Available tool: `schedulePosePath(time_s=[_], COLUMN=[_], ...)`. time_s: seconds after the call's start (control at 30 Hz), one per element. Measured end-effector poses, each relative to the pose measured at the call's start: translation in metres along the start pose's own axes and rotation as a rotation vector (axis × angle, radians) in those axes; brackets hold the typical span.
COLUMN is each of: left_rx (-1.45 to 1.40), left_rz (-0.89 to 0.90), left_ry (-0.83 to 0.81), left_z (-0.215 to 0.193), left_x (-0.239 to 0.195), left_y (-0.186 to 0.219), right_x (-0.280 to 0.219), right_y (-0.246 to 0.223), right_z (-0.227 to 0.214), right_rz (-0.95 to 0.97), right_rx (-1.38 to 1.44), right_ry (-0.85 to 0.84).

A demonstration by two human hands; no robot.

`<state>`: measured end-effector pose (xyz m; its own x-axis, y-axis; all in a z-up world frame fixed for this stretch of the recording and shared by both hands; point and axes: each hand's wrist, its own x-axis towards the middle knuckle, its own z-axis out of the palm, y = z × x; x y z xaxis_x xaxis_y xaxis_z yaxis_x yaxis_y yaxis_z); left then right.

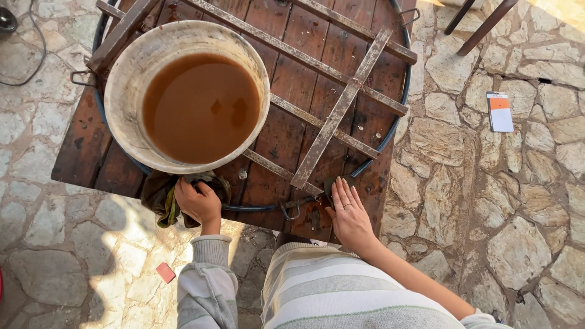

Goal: Cleaning a circular metal frame using a cloth and a scrubbing pad dipped in a bucket of liquid

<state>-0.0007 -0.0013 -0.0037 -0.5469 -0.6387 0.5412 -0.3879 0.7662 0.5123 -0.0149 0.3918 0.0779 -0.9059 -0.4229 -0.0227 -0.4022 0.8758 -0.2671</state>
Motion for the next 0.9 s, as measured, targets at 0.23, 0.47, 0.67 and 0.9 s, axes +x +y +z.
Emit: schedulePosePath(time_s=[0.23, 0.47, 0.67, 0.9], left_rx=[0.02, 0.033, 0.029, 0.023], left_rz=[-0.012, -0.006, 0.005, 0.009], left_ry=[0.011, 0.003, 0.009, 0.004], left_z=[0.001, -0.002, -0.002, 0.0], left_x=[0.001, 0.0, 0.0, 0.0], left_y=[-0.001, 0.002, 0.003, -0.003], right_x=[-0.002, -0.009, 0.008, 0.009], right_y=[0.0, -0.004, 0.014, 0.02], right_z=[0.008, 0.006, 0.0, 0.008], right_rz=[0.039, -0.019, 0.093, 0.041], right_rx=[0.087, 0.087, 0.014, -0.002], right_ry=[0.043, 0.023, 0.016, 0.136])
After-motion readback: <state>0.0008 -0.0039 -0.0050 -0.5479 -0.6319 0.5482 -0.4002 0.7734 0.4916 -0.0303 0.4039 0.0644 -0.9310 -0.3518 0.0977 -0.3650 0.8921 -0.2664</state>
